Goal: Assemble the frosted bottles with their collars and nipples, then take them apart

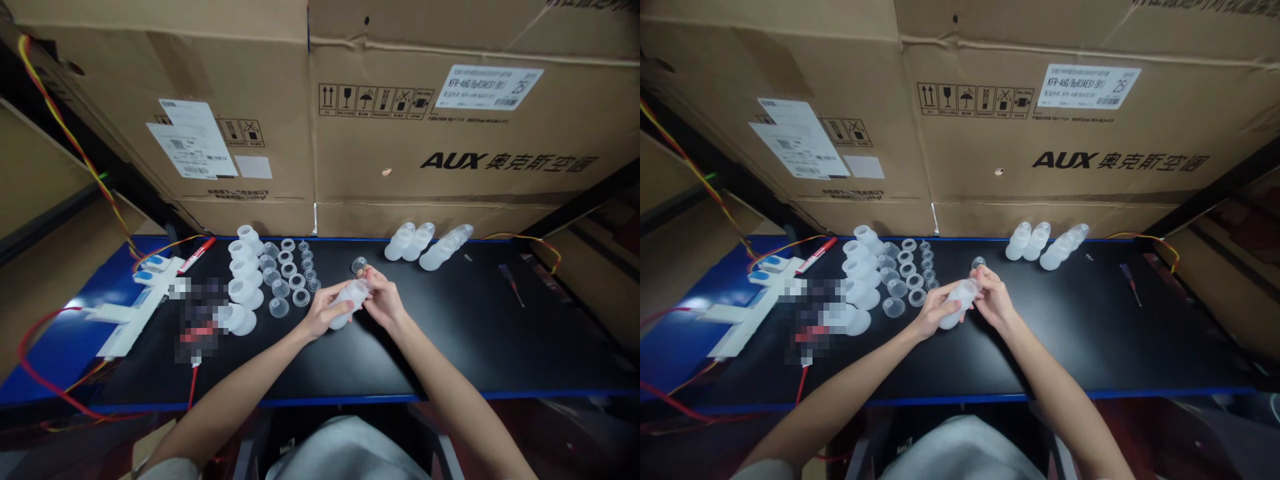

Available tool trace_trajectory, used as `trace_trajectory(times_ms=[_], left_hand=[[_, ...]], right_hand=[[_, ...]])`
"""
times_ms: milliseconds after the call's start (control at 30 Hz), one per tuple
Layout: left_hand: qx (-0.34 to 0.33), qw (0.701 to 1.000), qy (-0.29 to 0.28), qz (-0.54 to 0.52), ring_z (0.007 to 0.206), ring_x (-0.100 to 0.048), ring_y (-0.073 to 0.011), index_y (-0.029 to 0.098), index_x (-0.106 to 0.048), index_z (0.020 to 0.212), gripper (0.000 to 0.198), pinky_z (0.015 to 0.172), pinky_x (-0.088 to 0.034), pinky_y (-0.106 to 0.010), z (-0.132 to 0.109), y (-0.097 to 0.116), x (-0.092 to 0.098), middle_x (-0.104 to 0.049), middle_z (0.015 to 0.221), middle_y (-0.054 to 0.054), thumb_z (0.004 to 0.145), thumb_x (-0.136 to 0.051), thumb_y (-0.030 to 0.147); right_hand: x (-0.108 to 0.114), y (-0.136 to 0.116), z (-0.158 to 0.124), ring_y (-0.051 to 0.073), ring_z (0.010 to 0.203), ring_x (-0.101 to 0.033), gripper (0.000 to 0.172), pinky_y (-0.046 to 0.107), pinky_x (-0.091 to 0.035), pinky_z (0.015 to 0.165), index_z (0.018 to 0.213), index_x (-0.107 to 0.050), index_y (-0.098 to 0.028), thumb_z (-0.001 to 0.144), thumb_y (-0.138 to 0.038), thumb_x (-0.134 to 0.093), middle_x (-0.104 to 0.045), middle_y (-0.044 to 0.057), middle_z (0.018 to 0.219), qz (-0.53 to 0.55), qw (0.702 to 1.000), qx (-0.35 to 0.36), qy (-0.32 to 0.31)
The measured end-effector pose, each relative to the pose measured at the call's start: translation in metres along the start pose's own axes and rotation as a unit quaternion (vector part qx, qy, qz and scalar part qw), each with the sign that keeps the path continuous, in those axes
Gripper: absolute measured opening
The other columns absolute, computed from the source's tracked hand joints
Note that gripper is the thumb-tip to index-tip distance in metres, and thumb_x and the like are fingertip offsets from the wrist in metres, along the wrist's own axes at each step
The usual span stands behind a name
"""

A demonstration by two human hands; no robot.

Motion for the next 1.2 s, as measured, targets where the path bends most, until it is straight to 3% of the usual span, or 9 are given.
trace_trajectory(times_ms=[100, 200, 300, 400, 467, 567, 667, 867, 1200], left_hand=[[0.008, 1.0, 0.02, -0.002, 0.063, -0.065, -0.0155, 0.01, -0.073, 0.139, 0.069, 0.058, -0.051, -0.026, 0.003, -0.001, -0.001, -0.078, 0.097, -0.012, 0.087, -0.082, 0.054], [0.019, 0.996, 0.082, 0.017, 0.06, -0.061, -0.0136, 0.01, -0.072, 0.14, 0.072, 0.057, -0.049, -0.026, 0.001, -0.003, 0.0, -0.075, 0.087, -0.007, 0.085, -0.083, 0.055], [0.0, 0.989, 0.134, 0.063, 0.064, -0.059, -0.0126, 0.011, -0.073, 0.137, 0.066, 0.062, -0.05, -0.026, -0.005, 0.002, -0.002, -0.073, 0.084, -0.004, 0.086, -0.084, 0.052], [0.001, 0.981, 0.165, 0.102, 0.068, -0.06, -0.0133, 0.012, -0.075, 0.133, 0.057, 0.066, -0.051, -0.026, -0.012, 0.0, 0.001, -0.074, 0.086, -0.004, 0.09, -0.081, 0.05], [0.001, 0.977, 0.174, 0.127, 0.074, -0.066, -0.016, 0.012, -0.075, 0.133, 0.056, 0.071, -0.054, -0.028, -0.016, -0.003, 0.005, -0.077, 0.093, -0.006, 0.091, -0.079, 0.05], [-0.077, 0.963, 0.152, 0.21, 0.092, -0.076, -0.0218, 0.015, -0.072, 0.138, 0.057, 0.083, -0.06, -0.033, -0.02, 0.006, 0.003, -0.081, 0.115, -0.011, 0.091, -0.079, 0.046], [-0.22, 0.918, 0.09, 0.317, 0.094, -0.08, -0.0253, 0.018, -0.071, 0.138, 0.057, 0.087, -0.064, -0.037, -0.03, 0.024, -0.019, -0.082, 0.119, -0.013, 0.088, -0.082, 0.042], [-0.41, 0.834, 0.042, 0.366, 0.098, -0.083, -0.0308, 0.019, -0.064, 0.145, 0.066, 0.088, -0.067, -0.042, -0.06, 0.043, -0.057, -0.083, 0.114, -0.014, 0.089, -0.082, 0.046], [-0.421, 0.819, 0.033, 0.389, 0.099, -0.083, -0.0275, 0.022, -0.066, 0.14, 0.06, 0.089, -0.067, -0.038, -0.062, 0.04, -0.061, -0.083, 0.115, -0.012, 0.088, -0.084, 0.047]], right_hand=[[0.008, 0.0, 0.003, 0.01, 0.05, -0.015, 0.047, 0.027, -0.03, 0.037, 0.078, -0.043, -0.026, 0.086, -0.053, -0.081, -0.044, -0.005, 0.071, -0.059, 0.997, 0.028, 0.04], [0.016, -0.023, -0.006, 0.011, 0.052, -0.029, 0.047, 0.026, -0.033, 0.044, 0.077, -0.043, -0.026, 0.091, -0.055, -0.077, -0.046, -0.004, 0.071, -0.171, 0.967, 0.153, 0.111], [0.012, -0.06, -0.031, 0.015, 0.06, -0.043, 0.04, 0.03, -0.037, 0.054, 0.079, -0.049, -0.025, 0.098, -0.052, -0.073, -0.05, -0.002, 0.072, -0.319, 0.877, 0.317, 0.168], [0.011, -0.091, -0.057, 0.017, 0.06, -0.042, 0.035, 0.033, -0.037, 0.059, 0.08, -0.052, -0.026, 0.103, -0.047, -0.069, -0.051, -0.001, 0.072, -0.414, 0.773, 0.425, 0.225], [0.016, -0.105, -0.062, 0.017, 0.061, -0.041, 0.031, 0.034, -0.038, 0.061, 0.082, -0.055, -0.026, 0.104, -0.045, -0.068, -0.051, -0.001, 0.072, -0.428, 0.746, 0.445, 0.25], [0.022, -0.103, -0.043, 0.017, 0.065, -0.049, 0.019, 0.033, -0.044, 0.065, 0.1, -0.063, -0.025, 0.104, -0.043, -0.068, -0.058, -0.001, 0.079, -0.448, 0.777, 0.388, 0.212], [0.013, -0.073, -0.018, 0.017, 0.071, -0.059, 0.034, 0.032, -0.05, 0.067, 0.129, -0.062, -0.025, 0.101, -0.043, -0.073, -0.069, 0.002, 0.096, -0.501, 0.803, 0.304, 0.107], [-0.021, 0.0, -0.009, 0.019, 0.086, -0.066, 0.056, 0.038, -0.059, 0.083, 0.151, -0.053, -0.031, 0.099, -0.032, -0.075, -0.076, 0.005, 0.117, -0.592, 0.773, 0.213, -0.079], [-0.039, 0.017, -0.006, 0.024, 0.105, -0.07, 0.063, 0.047, -0.062, 0.099, 0.159, -0.046, -0.033, 0.102, -0.024, -0.071, -0.075, 0.006, 0.12, -0.595, 0.766, 0.205, -0.129]])
Point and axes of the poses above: each hand's wrist, its own z-axis towards the middle knuckle, its own x-axis out of the back of the hand, y = z × x, the point moved 10 cm from there along z, towards the middle knuckle
